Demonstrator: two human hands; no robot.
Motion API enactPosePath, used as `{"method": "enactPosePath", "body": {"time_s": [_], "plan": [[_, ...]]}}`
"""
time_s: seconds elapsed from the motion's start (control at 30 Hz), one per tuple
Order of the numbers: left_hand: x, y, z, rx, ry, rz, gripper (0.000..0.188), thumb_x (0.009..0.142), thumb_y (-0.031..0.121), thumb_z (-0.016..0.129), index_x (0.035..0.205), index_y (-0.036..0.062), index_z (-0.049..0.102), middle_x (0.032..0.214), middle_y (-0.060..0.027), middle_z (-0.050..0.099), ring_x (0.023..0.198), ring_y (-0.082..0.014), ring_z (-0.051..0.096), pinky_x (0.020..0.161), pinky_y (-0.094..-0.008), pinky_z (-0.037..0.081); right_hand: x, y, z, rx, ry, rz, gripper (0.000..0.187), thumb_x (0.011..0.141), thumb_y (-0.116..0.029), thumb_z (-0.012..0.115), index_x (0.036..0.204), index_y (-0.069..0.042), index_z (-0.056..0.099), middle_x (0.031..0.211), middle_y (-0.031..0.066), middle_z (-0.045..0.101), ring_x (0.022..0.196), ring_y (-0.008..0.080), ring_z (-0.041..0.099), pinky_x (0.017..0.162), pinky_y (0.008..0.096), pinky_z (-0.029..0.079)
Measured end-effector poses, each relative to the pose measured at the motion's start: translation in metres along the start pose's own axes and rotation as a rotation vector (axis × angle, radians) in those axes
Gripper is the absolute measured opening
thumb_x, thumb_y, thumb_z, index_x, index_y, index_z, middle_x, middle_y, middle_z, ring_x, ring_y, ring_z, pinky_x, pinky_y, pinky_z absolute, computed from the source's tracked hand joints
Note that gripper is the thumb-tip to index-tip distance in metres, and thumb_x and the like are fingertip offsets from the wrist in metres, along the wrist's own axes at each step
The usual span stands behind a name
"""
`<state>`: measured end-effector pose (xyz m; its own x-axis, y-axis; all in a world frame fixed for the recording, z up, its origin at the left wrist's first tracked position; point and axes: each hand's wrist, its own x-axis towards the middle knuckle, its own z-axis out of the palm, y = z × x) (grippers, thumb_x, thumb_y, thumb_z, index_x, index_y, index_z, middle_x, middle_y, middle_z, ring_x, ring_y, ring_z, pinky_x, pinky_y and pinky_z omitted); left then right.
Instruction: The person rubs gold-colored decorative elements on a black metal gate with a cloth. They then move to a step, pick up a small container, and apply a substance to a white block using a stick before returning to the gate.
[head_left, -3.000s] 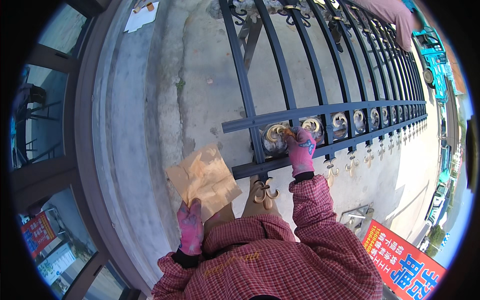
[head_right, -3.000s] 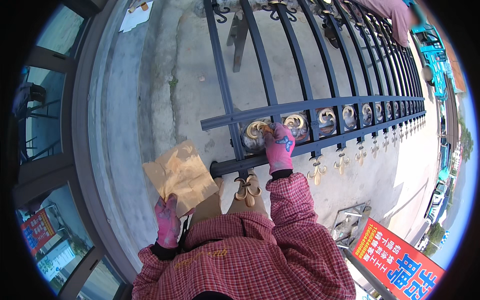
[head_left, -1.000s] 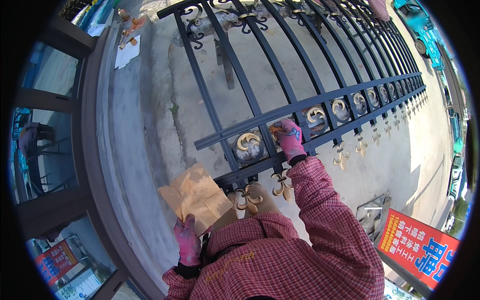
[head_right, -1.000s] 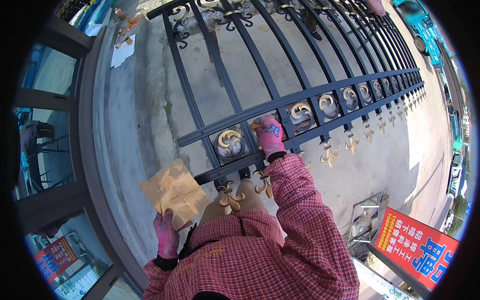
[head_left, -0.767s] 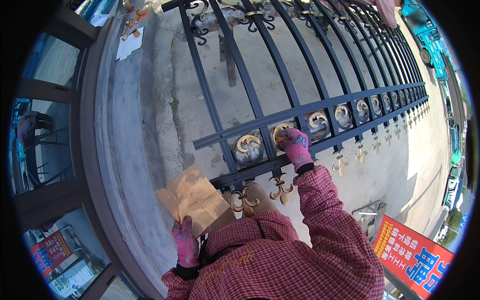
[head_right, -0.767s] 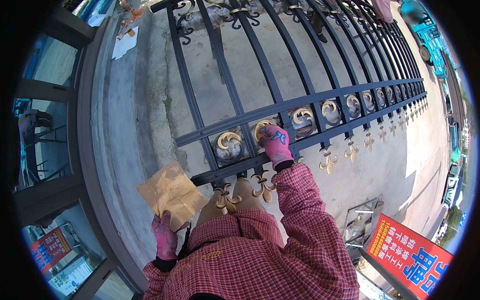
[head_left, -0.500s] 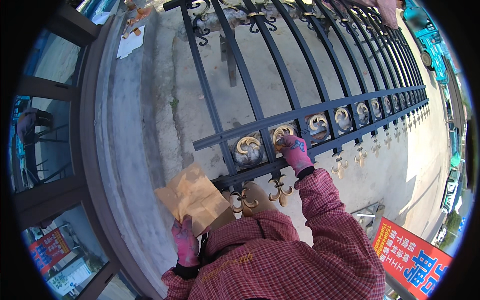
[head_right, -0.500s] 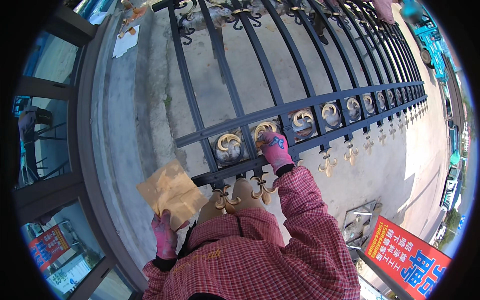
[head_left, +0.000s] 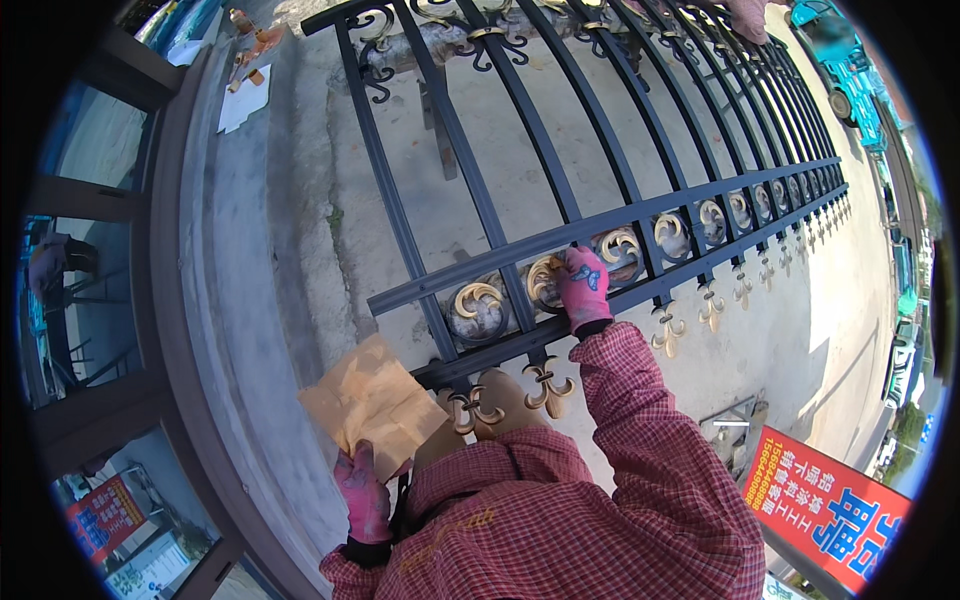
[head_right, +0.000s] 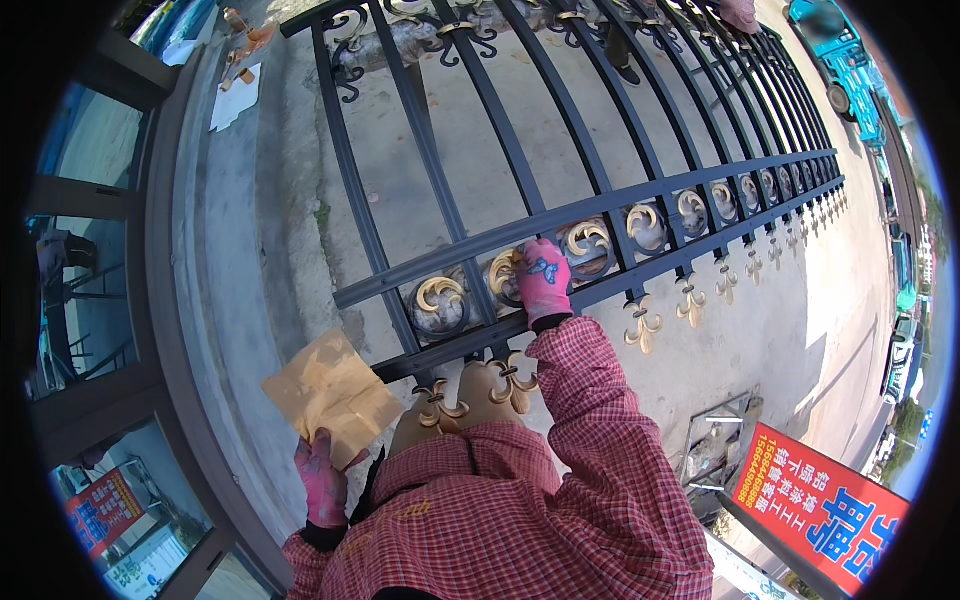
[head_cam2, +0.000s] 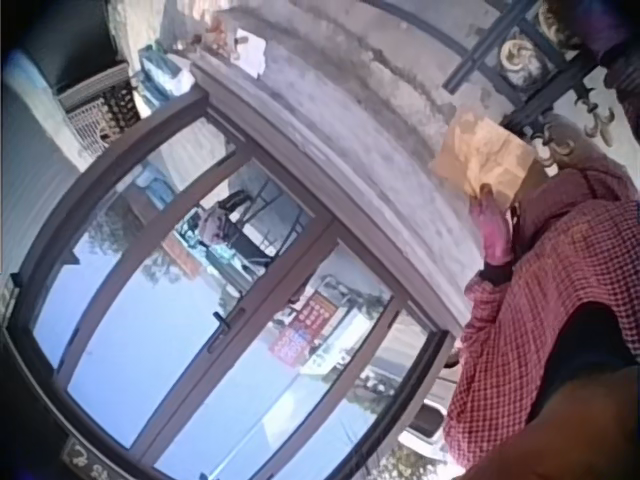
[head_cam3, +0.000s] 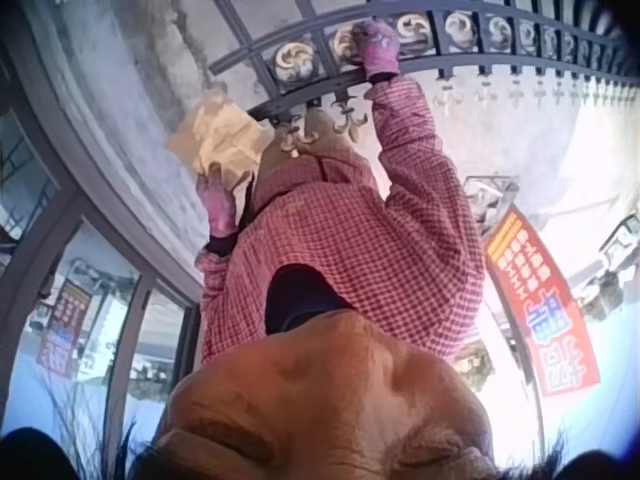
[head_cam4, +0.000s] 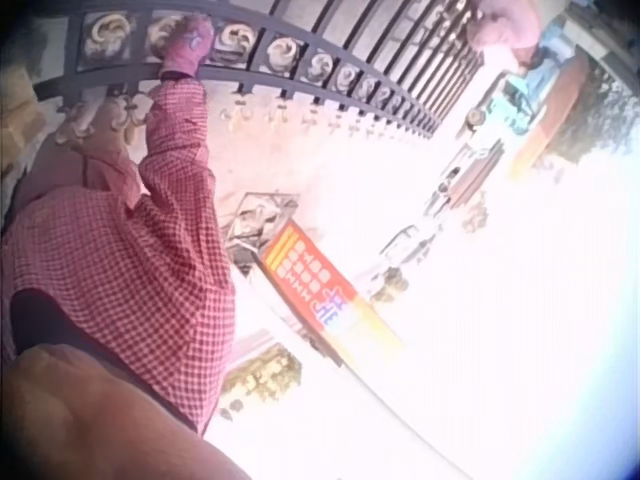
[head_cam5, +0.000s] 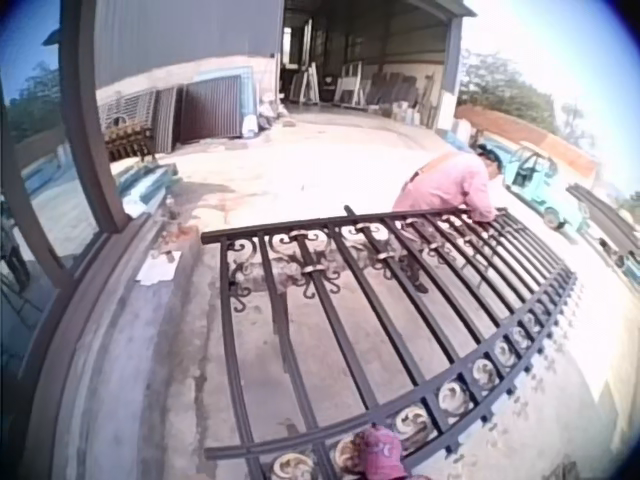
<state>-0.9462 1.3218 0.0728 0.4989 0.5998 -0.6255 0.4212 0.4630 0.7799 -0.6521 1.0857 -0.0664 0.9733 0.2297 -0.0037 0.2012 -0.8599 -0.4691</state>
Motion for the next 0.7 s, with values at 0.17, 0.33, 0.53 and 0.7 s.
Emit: {"method": "enactPosePath", "body": {"time_s": [0.17,0.33,0.53,0.7], "plan": [[-0.004,-0.004,-0.006,0.018,-0.013,0.035,0.038,0.092,0.017,0.044,0.124,-0.0035,0.042,0.11,-0.0115,0.056,0.089,-0.0191,0.059,0.064,-0.0293,0.055,0.003,0.009,0.004,0.037,0.112,0.078,0.017,0.067,-0.004,0.063,0.084,-0.004,0.063,0.086,0.0138,0.061,0.081,0.0335,0.06,0.069,0.0383,0.048],[0.01,-0.029,-0.026,0.109,-0.054,0.1,0.045,0.09,0.029,0.05,0.126,0.0023,0.041,0.113,-0.0099,0.054,0.093,-0.022,0.059,0.062,-0.035,0.057,-0.01,0.011,-0.013,-0.025,-0.055,0.073,0.011,0.069,-0.006,0.066,0.079,-0.003,0.064,0.076,0.0124,0.063,0.071,0.0273,0.062,0.063,0.0325,0.048],[-0.003,-0.004,-0.022,-0.091,0.038,-0.013,0.035,0.092,0.017,0.046,0.12,-0.004,0.044,0.106,-0.0107,0.056,0.085,-0.0169,0.059,0.063,-0.0286,0.055,-0.037,-0.077,-0.008,0.281,-0.185,0.036,0.022,0.07,-0.01,0.068,0.091,-0.004,0.064,0.086,0.0134,0.063,0.08,0.0292,0.061,0.071,0.034,0.048],[-0.002,-0.012,-0.032,-0.038,0.033,0.011,0.035,0.091,0.017,0.046,0.119,-0.004,0.044,0.104,-0.0104,0.056,0.084,-0.0169,0.059,0.061,-0.0289,0.055,-0.032,-0.087,0.044,0.192,-0.183,-0.077,0.02,0.068,-0.01,0.069,0.087,-0.005,0.063,0.083,0.014,0.061,0.08,0.033,0.06,0.07,0.039,0.048]]}}
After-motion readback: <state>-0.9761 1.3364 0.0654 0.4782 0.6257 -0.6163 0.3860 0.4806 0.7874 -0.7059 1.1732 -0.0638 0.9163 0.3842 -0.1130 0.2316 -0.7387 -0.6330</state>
